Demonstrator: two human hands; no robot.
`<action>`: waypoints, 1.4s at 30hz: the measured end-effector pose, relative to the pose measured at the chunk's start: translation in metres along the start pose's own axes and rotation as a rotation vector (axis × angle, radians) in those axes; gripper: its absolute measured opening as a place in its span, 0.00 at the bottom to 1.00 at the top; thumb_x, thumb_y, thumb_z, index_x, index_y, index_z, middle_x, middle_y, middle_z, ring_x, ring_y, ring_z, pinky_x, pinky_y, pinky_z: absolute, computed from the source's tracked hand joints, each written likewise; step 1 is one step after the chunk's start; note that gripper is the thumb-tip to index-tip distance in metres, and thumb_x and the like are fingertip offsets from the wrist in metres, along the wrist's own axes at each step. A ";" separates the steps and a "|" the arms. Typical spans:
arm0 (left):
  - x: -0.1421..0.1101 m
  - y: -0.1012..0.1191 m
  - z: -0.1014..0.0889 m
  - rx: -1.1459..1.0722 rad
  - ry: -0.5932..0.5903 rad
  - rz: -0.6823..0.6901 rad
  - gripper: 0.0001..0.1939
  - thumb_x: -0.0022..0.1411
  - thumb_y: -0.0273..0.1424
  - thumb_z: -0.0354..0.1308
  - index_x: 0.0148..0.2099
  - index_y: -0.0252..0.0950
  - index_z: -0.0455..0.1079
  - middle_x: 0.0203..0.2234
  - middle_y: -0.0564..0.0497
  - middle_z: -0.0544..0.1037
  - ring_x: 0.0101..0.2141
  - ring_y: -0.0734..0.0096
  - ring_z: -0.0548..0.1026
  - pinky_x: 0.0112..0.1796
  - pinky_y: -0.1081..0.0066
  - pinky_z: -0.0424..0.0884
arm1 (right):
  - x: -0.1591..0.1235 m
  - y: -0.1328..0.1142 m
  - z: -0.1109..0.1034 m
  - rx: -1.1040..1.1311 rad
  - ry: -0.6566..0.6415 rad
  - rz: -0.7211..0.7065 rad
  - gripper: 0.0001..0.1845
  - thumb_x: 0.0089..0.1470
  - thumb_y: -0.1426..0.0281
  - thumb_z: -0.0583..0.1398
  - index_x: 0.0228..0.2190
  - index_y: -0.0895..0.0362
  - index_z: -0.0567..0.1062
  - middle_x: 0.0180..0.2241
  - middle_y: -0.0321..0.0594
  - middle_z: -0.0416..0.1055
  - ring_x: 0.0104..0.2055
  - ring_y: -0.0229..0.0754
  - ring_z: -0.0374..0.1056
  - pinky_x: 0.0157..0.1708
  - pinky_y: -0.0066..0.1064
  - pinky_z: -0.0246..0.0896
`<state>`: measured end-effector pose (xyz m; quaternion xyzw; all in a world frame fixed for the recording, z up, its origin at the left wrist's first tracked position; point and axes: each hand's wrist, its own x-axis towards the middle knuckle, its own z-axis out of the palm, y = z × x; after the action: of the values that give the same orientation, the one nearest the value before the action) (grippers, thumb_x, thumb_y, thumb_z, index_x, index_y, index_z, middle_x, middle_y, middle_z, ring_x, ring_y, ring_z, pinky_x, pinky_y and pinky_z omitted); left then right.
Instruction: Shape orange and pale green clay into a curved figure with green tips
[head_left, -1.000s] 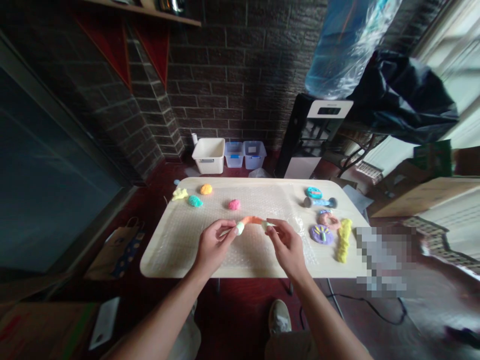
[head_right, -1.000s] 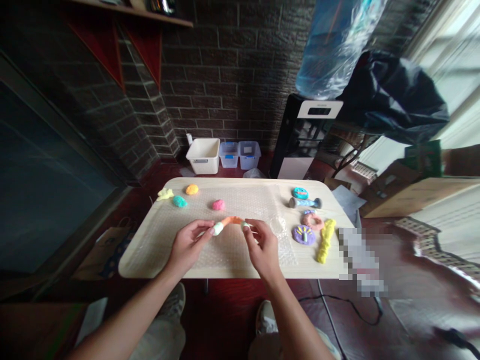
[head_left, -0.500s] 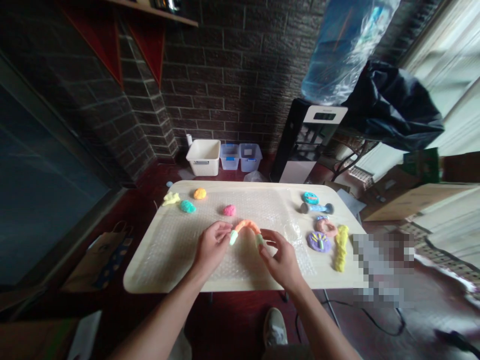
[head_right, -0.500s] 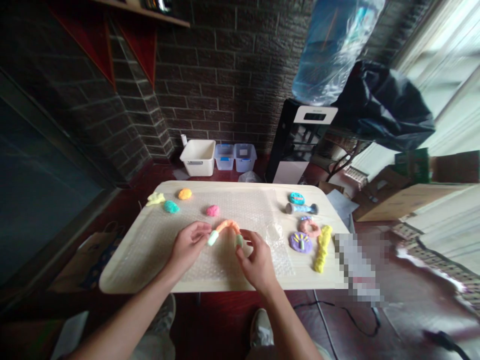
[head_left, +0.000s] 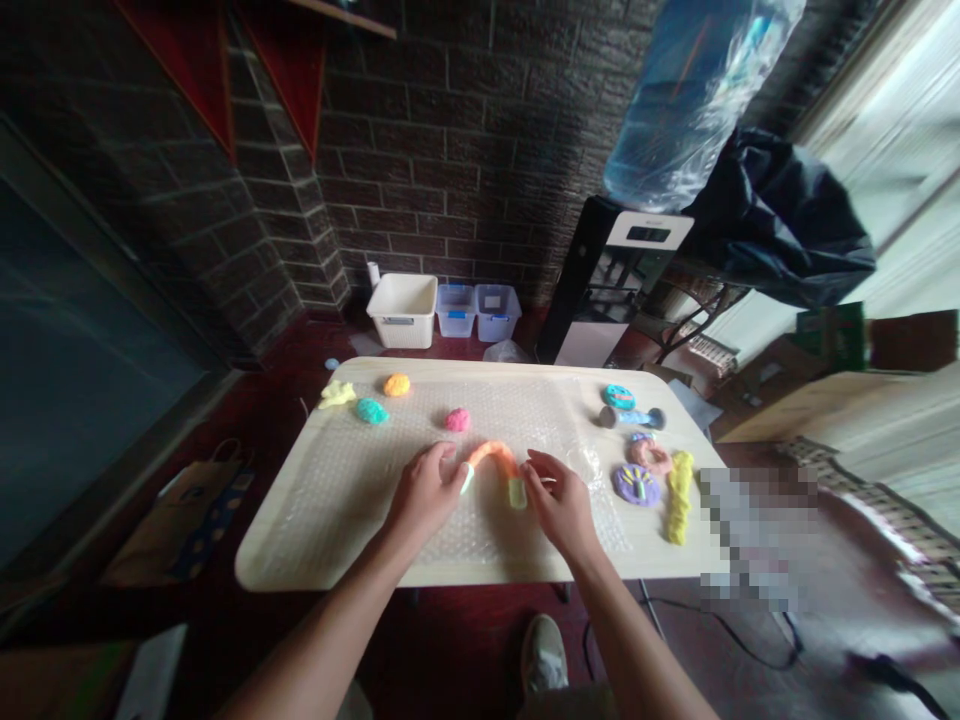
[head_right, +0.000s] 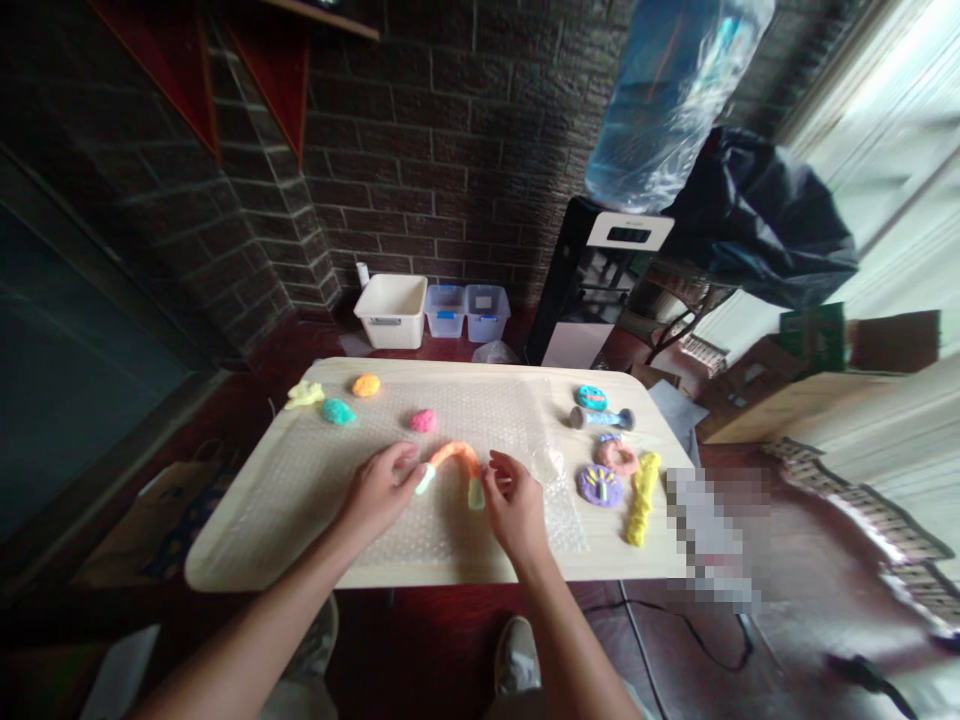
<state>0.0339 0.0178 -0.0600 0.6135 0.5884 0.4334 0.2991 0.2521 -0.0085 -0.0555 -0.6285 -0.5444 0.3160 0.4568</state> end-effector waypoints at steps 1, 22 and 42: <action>-0.001 0.001 0.003 0.018 -0.008 0.018 0.14 0.57 0.31 0.68 0.47 0.39 0.78 0.42 0.44 0.84 0.43 0.54 0.82 0.48 0.56 0.75 | 0.001 -0.002 0.006 -0.031 -0.004 -0.028 0.26 0.62 0.52 0.62 0.50 0.60 0.81 0.41 0.53 0.84 0.35 0.53 0.81 0.34 0.42 0.76; 0.008 0.044 -0.003 -0.029 0.047 0.327 0.20 0.59 0.18 0.58 0.50 0.42 0.75 0.49 0.45 0.79 0.55 0.53 0.76 0.58 0.52 0.71 | 0.001 -0.043 0.014 -0.026 0.155 -0.160 0.14 0.58 0.58 0.67 0.38 0.55 0.79 0.30 0.40 0.74 0.27 0.42 0.68 0.27 0.33 0.64; 0.017 0.060 0.017 -0.244 -0.158 0.154 0.12 0.68 0.39 0.63 0.49 0.39 0.78 0.44 0.45 0.82 0.38 0.63 0.78 0.36 0.67 0.71 | 0.013 -0.033 0.022 0.358 0.076 -0.062 0.18 0.54 0.59 0.72 0.42 0.54 0.76 0.33 0.38 0.76 0.27 0.39 0.69 0.26 0.31 0.63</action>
<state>0.0757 0.0295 -0.0122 0.6480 0.4573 0.4739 0.3827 0.2219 0.0085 -0.0329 -0.5316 -0.4810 0.3697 0.5911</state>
